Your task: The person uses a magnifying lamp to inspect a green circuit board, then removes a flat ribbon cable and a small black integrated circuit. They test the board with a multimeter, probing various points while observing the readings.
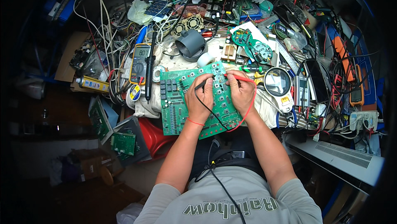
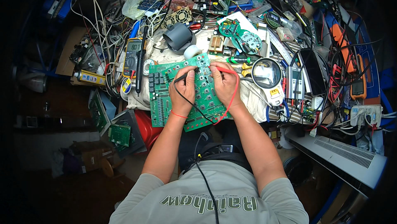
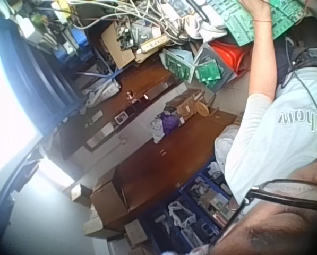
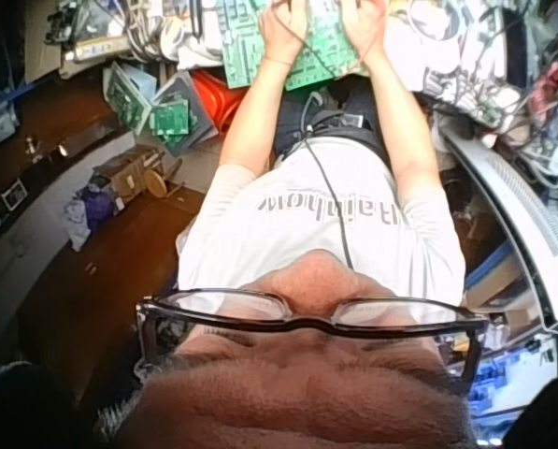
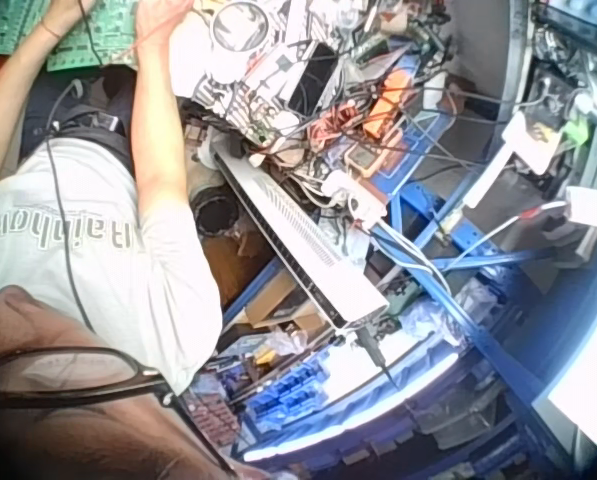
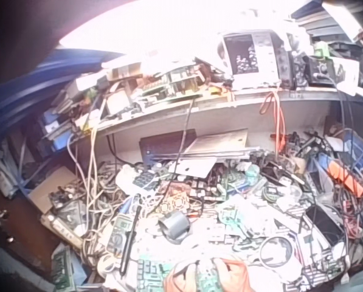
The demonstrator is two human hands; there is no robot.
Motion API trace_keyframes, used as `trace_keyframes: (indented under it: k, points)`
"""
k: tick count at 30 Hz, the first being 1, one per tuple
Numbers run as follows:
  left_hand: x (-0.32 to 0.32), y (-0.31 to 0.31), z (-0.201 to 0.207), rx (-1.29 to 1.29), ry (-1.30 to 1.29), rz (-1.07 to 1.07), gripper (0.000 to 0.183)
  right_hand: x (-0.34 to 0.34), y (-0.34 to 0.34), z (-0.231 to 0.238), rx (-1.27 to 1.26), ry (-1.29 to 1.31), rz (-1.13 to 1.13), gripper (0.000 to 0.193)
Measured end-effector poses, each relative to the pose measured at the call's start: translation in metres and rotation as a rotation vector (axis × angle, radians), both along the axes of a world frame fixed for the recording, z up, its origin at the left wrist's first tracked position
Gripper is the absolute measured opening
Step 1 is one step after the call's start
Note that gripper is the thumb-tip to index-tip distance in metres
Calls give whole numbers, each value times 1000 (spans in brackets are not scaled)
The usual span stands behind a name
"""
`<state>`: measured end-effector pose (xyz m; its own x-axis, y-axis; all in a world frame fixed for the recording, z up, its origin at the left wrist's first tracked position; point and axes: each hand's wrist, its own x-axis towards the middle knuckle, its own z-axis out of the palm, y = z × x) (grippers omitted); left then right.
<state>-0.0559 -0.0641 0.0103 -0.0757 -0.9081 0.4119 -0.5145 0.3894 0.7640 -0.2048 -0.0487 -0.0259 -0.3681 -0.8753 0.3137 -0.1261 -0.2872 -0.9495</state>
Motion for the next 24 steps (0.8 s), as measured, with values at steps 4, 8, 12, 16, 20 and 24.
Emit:
trace_keyframes:
  k: [4,8,12,16,20,24]
  points:
    - [0,0,0,13,-5,3,21,-1,0,-3,21,19,14,17]
    - [-1,0,1,8,-9,0,20,-3,-1,-7,8,56,29,18]
    - [0,-1,2,45,-23,-4,23,-2,0,-9,14,25,45,18]
    - [0,-1,2,59,-37,1,25,-1,1,-8,1,13,46,18]
    - [0,-1,2,43,-43,6,23,-1,1,-7,1,11,42,18]
    - [-1,0,3,42,-29,14,19,-1,1,-7,15,-11,47,18]
